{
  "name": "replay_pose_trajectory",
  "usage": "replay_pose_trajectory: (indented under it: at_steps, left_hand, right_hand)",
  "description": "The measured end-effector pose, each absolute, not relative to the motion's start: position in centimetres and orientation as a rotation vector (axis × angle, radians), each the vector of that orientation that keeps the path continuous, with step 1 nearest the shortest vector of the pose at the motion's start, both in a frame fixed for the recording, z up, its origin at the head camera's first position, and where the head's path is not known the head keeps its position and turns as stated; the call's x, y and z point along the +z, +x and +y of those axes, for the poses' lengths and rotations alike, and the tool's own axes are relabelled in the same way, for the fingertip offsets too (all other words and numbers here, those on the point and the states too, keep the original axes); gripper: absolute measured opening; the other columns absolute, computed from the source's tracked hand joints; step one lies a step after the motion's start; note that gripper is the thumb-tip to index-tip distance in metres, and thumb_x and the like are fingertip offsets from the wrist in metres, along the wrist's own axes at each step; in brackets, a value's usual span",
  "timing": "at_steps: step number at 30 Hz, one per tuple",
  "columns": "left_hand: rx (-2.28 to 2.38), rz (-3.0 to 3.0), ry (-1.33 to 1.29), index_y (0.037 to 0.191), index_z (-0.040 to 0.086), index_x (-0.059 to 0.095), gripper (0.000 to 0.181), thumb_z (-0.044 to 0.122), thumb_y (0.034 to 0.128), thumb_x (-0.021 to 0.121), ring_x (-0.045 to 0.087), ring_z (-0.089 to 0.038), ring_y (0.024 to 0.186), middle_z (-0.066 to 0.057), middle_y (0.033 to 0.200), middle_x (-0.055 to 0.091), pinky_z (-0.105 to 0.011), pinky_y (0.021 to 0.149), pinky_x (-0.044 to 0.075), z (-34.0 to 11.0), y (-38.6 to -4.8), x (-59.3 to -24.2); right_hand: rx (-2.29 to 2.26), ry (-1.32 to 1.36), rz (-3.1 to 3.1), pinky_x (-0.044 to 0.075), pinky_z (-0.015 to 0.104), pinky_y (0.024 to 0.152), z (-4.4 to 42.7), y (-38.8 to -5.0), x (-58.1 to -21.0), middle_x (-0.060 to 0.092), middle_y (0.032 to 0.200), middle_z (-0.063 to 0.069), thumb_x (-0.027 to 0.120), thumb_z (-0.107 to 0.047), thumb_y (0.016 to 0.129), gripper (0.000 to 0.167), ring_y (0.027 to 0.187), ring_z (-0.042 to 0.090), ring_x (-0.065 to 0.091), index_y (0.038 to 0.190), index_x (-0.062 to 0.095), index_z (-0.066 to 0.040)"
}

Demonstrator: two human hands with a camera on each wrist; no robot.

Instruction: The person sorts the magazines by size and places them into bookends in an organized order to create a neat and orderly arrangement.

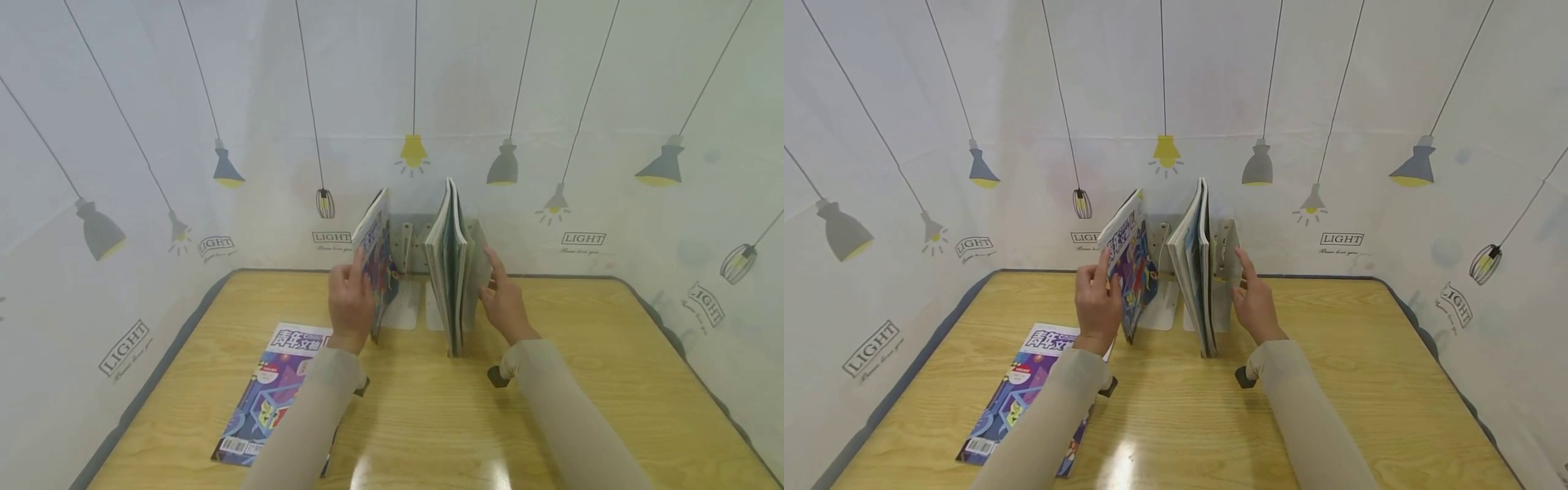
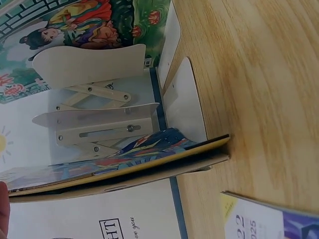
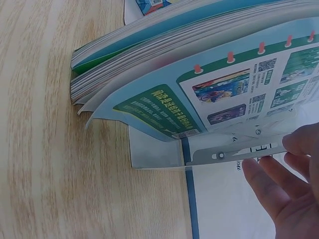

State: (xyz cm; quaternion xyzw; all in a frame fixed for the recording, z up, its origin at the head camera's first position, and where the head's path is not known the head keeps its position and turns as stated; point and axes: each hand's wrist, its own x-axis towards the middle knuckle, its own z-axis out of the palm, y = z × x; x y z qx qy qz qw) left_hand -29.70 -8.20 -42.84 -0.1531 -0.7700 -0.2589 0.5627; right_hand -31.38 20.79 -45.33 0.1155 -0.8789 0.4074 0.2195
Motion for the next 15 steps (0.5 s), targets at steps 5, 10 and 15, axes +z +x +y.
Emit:
replay_pose_trajectory:
  at_steps: [5, 10, 15]
  left_hand:
    - [-0.593, -1.81, -0.37, 0.136, 0.001, 0.052, 0.052, -0.003, 0.0857, 0.064, 0.051, -0.029, 0.077, -0.018, 0.09, 0.05, -0.038, 0.065, 0.052, -8.24, -29.72, -42.82]
    - [-0.574, -1.794, -0.384, 0.135, 0.0, 0.053, 0.052, -0.003, 0.0846, 0.065, 0.05, -0.03, 0.076, -0.018, 0.089, 0.05, -0.038, 0.063, 0.052, -8.34, -29.81, -42.83]
    - [-0.565, -1.775, -0.399, 0.135, 0.0, 0.053, 0.055, -0.004, 0.0818, 0.067, 0.049, -0.029, 0.073, -0.017, 0.087, 0.049, -0.038, 0.059, 0.05, -8.32, -30.03, -42.92]
  right_hand:
    - [1.142, 0.311, -2.447, 0.054, 0.055, 0.081, 20.72, -31.29, -45.22, 0.051, 0.125, 0.039, 0.06, 0.008, 0.09, 0.089, 0.106, 0.048, 0.059, 0.155, 0.017, -0.034]
    - [1.14, 0.313, -2.447, 0.054, 0.055, 0.081, 20.7, -31.23, -45.11, 0.051, 0.125, 0.039, 0.06, 0.007, 0.09, 0.088, 0.106, 0.048, 0.059, 0.155, 0.017, -0.034]
    - [1.14, 0.311, -2.451, 0.054, 0.055, 0.082, 20.75, -31.21, -45.08, 0.05, 0.125, 0.04, 0.06, 0.007, 0.09, 0.088, 0.106, 0.048, 0.059, 0.155, 0.018, -0.035]
